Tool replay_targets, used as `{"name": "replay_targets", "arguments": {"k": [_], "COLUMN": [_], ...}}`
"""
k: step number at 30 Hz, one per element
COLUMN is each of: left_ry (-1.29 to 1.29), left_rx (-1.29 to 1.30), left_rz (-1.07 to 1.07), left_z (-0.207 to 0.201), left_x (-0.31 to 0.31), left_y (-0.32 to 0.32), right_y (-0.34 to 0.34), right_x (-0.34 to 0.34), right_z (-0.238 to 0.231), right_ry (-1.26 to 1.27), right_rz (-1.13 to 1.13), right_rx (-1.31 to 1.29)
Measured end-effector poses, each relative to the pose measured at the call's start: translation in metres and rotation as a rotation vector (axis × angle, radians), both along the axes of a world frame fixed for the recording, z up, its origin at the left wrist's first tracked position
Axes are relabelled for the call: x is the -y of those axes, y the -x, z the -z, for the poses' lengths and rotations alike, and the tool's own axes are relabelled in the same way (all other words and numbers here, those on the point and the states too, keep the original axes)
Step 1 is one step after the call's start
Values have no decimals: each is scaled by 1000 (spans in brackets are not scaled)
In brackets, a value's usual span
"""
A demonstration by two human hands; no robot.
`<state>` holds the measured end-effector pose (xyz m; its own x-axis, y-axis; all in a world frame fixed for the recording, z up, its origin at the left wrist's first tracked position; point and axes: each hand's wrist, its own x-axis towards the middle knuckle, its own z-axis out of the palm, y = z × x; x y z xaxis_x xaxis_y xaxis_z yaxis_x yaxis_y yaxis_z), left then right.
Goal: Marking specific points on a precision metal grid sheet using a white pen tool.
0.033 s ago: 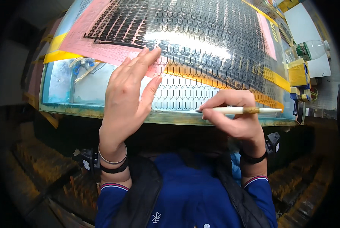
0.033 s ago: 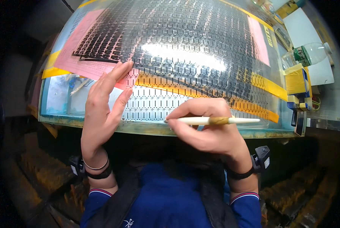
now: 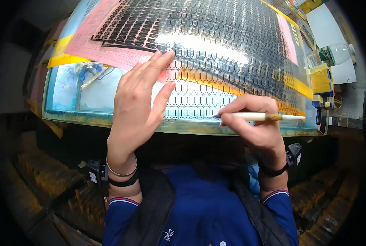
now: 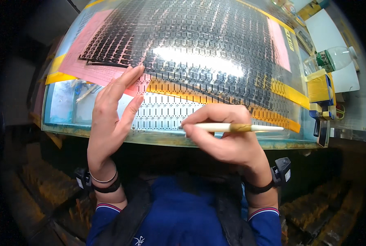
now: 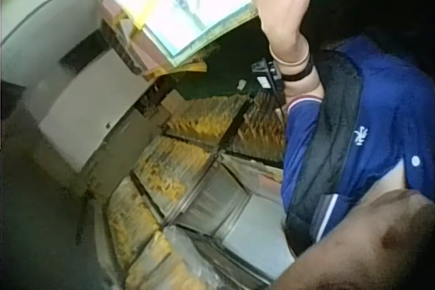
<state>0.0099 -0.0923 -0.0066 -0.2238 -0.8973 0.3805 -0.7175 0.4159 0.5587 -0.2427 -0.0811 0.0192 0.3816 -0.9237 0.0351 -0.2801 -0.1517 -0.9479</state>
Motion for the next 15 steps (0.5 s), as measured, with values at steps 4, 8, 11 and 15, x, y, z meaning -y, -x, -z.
{"name": "replay_targets", "arguments": {"k": [4, 8, 11, 15], "left_ry": [-2, 10, -1, -21], "left_rx": [-49, -46, -15, 3], "left_rz": [37, 50, 41, 18], "left_z": [4, 1, 1, -2], "left_x": [5, 8, 8, 5], "left_y": [-7, -7, -5, -6], "right_y": [0, 3, 9, -9], "right_x": [-1, 11, 16, -11], "right_z": [-4, 2, 15, -8], "right_ry": [-120, 277, 388, 316], "right_rz": [182, 286, 254, -651], "right_rx": [187, 38, -215, -73]}}
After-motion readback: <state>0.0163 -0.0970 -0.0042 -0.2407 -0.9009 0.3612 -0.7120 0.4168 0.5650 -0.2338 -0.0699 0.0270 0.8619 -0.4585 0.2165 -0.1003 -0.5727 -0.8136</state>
